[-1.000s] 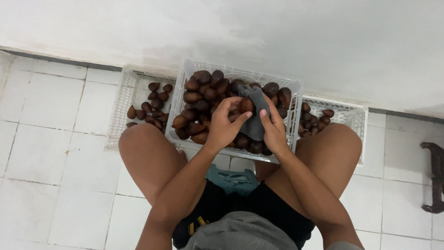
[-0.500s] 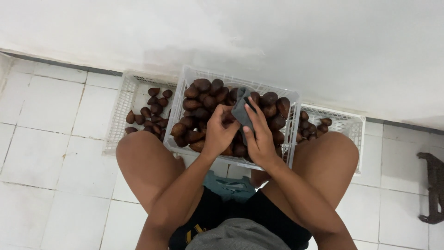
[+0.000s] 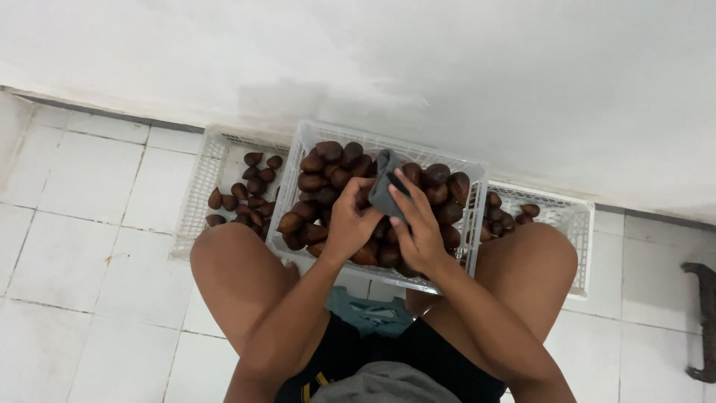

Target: The person sits on the floor and wipes the surface of brown breadfruit using a grey cloth. They pick up each fruit from a white plastic crate, rub it with the cloth, and place it back into the crate.

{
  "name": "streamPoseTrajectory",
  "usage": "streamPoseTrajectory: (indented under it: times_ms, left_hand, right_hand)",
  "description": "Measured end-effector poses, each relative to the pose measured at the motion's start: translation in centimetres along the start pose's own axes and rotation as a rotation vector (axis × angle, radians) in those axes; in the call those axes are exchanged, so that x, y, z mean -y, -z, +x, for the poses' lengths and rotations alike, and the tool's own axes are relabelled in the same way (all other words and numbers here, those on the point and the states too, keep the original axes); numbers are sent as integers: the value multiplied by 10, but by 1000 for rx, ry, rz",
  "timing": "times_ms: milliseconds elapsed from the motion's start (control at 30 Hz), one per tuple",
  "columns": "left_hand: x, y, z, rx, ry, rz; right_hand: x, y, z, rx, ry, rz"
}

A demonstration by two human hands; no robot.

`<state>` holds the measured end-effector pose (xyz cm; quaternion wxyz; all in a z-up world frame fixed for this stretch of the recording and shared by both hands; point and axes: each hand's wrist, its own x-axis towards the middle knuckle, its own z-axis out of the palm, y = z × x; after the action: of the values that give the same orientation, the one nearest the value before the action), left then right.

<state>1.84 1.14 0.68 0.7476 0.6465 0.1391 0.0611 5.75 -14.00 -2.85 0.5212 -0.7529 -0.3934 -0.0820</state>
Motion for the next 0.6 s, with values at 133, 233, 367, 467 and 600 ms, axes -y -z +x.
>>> streamPoseTrajectory:
  times_ms: [133, 233, 367, 467, 600]
  left_hand:
    - [-2, 0, 1, 44, -33, 41]
    - [-5, -3, -1, 82, -13, 105]
    - [-4, -5, 3, 29, 78, 74]
    - [5, -2, 10, -19, 127, 55]
    - [10, 2, 7, 46, 53, -6]
  right_hand:
    - [-25, 6, -6, -27, -98, 126]
    - [-42, 13, -8, -4, -488, 358]
    - [-49, 21, -13, -81, -596, 396]
    - [-34, 23, -12, -25, -413, 209]
    - [1, 14, 4, 65, -113, 50]
